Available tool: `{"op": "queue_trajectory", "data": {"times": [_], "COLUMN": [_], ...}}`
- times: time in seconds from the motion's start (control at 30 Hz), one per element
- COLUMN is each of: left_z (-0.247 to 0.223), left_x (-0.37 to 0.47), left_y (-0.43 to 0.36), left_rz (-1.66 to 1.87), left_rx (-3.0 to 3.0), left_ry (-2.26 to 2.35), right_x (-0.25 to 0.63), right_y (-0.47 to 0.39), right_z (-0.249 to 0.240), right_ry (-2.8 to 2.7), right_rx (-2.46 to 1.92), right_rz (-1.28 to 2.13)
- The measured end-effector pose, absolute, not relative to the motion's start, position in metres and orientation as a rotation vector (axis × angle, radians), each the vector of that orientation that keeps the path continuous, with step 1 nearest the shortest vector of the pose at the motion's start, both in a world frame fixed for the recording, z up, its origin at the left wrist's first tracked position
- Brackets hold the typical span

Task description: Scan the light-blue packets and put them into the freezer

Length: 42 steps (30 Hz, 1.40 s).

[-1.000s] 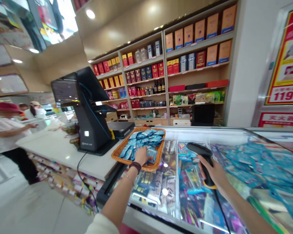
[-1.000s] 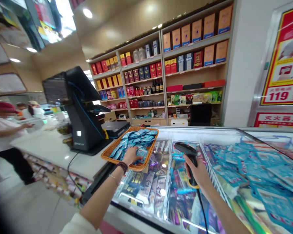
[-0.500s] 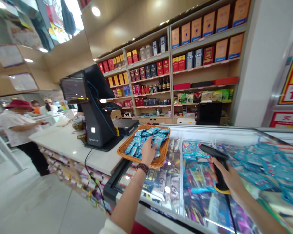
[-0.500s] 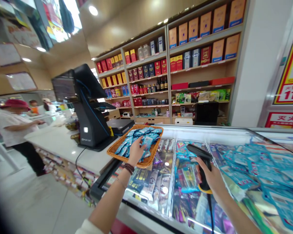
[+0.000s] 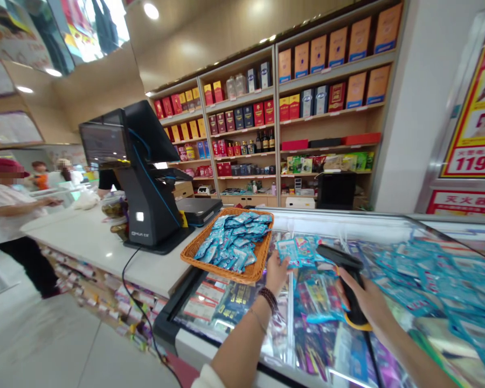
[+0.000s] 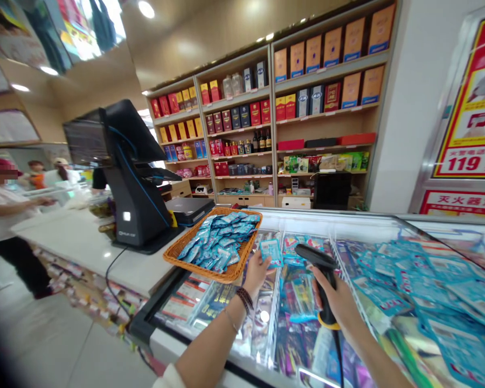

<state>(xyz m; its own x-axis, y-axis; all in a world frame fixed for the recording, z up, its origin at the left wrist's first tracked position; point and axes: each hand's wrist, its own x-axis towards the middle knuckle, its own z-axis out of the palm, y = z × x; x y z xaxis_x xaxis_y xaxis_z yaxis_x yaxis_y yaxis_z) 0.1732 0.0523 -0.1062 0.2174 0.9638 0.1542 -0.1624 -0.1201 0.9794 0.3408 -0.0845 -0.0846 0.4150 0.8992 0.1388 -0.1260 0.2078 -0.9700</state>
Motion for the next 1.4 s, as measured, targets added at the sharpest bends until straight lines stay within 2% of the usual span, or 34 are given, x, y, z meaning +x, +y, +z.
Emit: {"op": "queue_trajectory", "data": {"times": [0.17, 0.7, 1.1, 1.4], "left_z": [-0.106, -0.108, -0.105, -0.104], "left_x": [0.166, 0.17, 0.169, 0.197], "left_y": [0.052, 0.053, 0.046, 0.052], "left_rz": [1.097, 1.136, 1.202, 1.121], "left_rx": [1.263, 1.278, 1.258, 1.351], "left_ry": [0.729, 0.768, 0.751, 0.772], "right_x": [0.336, 0.332, 0.327, 0.41], "right_y": [-0.088, -0.093, -0.098, -0.149], "right_z": [-0.083, -0.081, -0.071, -0.06], "right_ry": [-1.028, -1.158, -1.028, -0.785], "right_rx": [-1.277, -1.374, -1.237, -1.269], "right_rz": [0.816, 0.784, 0.787, 0.611]}}
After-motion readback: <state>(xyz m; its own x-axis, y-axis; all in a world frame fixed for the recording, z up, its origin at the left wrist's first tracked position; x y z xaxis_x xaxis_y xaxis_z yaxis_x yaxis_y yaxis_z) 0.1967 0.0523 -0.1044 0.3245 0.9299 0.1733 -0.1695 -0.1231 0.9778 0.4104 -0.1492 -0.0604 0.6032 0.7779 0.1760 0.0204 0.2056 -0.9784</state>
